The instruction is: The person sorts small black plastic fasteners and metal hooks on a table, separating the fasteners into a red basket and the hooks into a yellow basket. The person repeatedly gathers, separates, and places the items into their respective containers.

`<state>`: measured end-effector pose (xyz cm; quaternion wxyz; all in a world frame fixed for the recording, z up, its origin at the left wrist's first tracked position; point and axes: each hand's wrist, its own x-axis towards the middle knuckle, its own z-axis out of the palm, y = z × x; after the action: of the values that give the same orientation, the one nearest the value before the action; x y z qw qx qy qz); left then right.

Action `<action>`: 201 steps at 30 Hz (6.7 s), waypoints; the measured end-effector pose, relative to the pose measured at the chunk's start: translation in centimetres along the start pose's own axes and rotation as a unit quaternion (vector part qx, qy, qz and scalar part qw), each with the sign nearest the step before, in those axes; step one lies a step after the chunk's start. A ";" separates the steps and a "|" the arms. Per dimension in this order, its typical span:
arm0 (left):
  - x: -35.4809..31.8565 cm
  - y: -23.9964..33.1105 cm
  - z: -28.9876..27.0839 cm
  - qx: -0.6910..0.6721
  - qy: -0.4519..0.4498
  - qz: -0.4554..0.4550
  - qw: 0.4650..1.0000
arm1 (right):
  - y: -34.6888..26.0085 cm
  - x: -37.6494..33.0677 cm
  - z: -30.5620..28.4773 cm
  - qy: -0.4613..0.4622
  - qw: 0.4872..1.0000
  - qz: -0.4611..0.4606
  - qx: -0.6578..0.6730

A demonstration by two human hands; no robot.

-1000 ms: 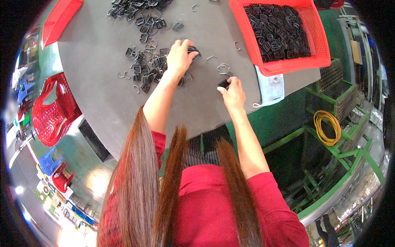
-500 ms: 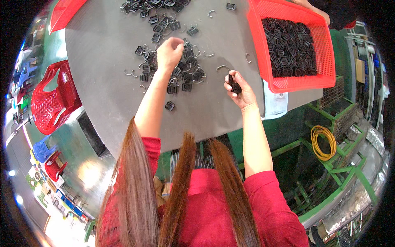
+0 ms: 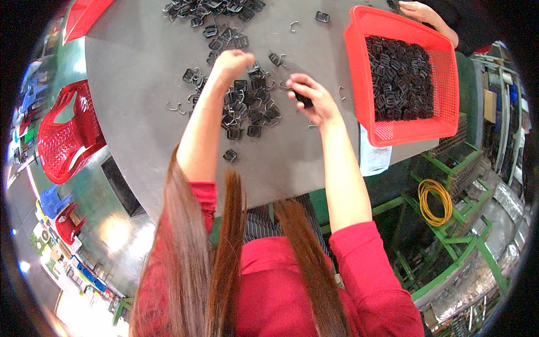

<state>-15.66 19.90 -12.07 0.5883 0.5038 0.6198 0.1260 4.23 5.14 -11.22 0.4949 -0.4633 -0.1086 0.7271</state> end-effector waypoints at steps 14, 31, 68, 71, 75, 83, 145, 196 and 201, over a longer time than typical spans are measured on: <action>-5.4 -2.8 3.0 0.321 0.220 0.116 0.914 | -2.2 8.7 5.5 0.132 0.804 -0.140 -0.563; -0.8 -1.0 6.1 0.276 0.209 0.250 0.904 | -3.3 -3.3 -2.7 0.077 0.992 -0.058 -0.083; -11.4 12.7 18.4 -0.008 0.080 0.328 0.941 | -15.9 -10.7 -3.0 0.344 0.692 -0.270 -0.574; -14.3 13.5 19.6 -0.049 0.066 0.362 0.929 | -18.4 -10.9 -7.4 0.362 0.565 -0.300 -0.678; -13.0 5.0 13.7 0.096 0.191 0.333 0.918 | -14.3 -9.3 0.0 0.337 0.567 -0.429 -0.618; -7.2 -5.8 3.8 0.304 0.335 0.140 0.881 | 5.0 0.1 8.1 0.187 0.649 -0.137 -0.725; -6.2 -6.8 -7.3 0.193 0.189 0.111 0.956 | -0.9 3.1 7.3 0.228 0.817 -0.182 -0.497; -10.0 -7.3 -14.3 0.163 0.197 0.096 0.962 | -2.0 10.6 7.7 0.078 0.904 -0.011 -0.420; -9.9 -7.9 -13.9 -0.012 0.170 0.114 0.979 | 0.8 11.6 10.9 0.162 0.639 -0.092 -0.746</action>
<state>-33.31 14.68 -8.18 0.4621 0.5355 0.6477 0.2832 -5.74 17.50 -12.30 0.0553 -0.7734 -0.5740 0.2632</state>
